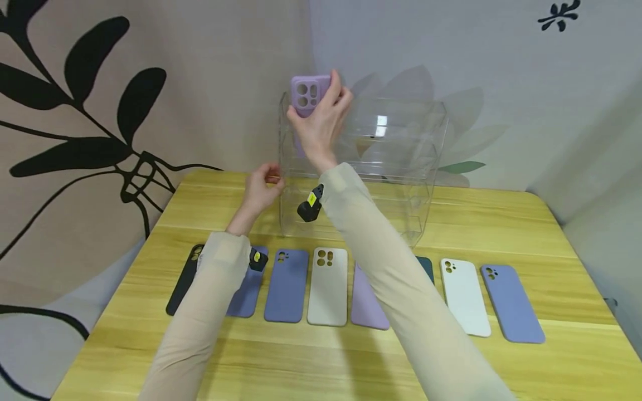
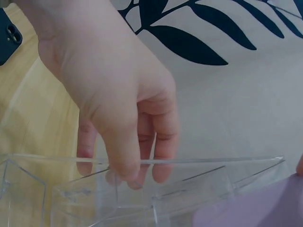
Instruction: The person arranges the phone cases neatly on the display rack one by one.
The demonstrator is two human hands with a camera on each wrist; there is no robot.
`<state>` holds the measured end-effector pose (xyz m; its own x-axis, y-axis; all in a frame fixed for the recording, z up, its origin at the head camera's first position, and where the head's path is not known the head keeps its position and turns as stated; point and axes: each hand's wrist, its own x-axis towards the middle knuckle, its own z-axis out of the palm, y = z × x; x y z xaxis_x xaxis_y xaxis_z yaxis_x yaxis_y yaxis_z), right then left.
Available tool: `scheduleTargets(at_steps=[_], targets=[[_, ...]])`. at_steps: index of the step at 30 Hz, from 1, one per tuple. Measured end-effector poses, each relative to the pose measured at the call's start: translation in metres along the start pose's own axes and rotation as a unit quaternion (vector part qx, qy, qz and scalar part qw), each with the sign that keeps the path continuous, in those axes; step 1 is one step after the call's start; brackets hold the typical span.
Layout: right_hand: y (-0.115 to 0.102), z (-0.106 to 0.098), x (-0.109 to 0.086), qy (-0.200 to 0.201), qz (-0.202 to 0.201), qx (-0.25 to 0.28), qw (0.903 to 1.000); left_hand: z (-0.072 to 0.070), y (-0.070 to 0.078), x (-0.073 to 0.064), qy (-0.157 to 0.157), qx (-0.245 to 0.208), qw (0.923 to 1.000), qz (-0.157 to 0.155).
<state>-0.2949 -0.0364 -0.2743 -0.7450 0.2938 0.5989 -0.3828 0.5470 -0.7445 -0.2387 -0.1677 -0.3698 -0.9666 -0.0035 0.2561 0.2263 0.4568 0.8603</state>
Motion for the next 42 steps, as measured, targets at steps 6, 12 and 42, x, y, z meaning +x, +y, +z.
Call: scheduleTargets(at_steps=[6, 12, 42], targets=[[-0.003, 0.005, 0.0, 0.006, 0.033, -0.02, 0.9992, 0.001, 0.002, 0.002, -0.003, 0.002, 1.0, 0.003], [-0.006, 0.009, -0.005, -0.013, 0.059, -0.063, 0.9962, 0.002, 0.002, 0.002, -0.005, 0.003, 1.0, -0.003], [0.003, 0.015, -0.02, -0.033, 0.031, -0.185, 0.9818, 0.004, 0.006, -0.002, -0.014, -0.005, 0.9999, -0.007]])
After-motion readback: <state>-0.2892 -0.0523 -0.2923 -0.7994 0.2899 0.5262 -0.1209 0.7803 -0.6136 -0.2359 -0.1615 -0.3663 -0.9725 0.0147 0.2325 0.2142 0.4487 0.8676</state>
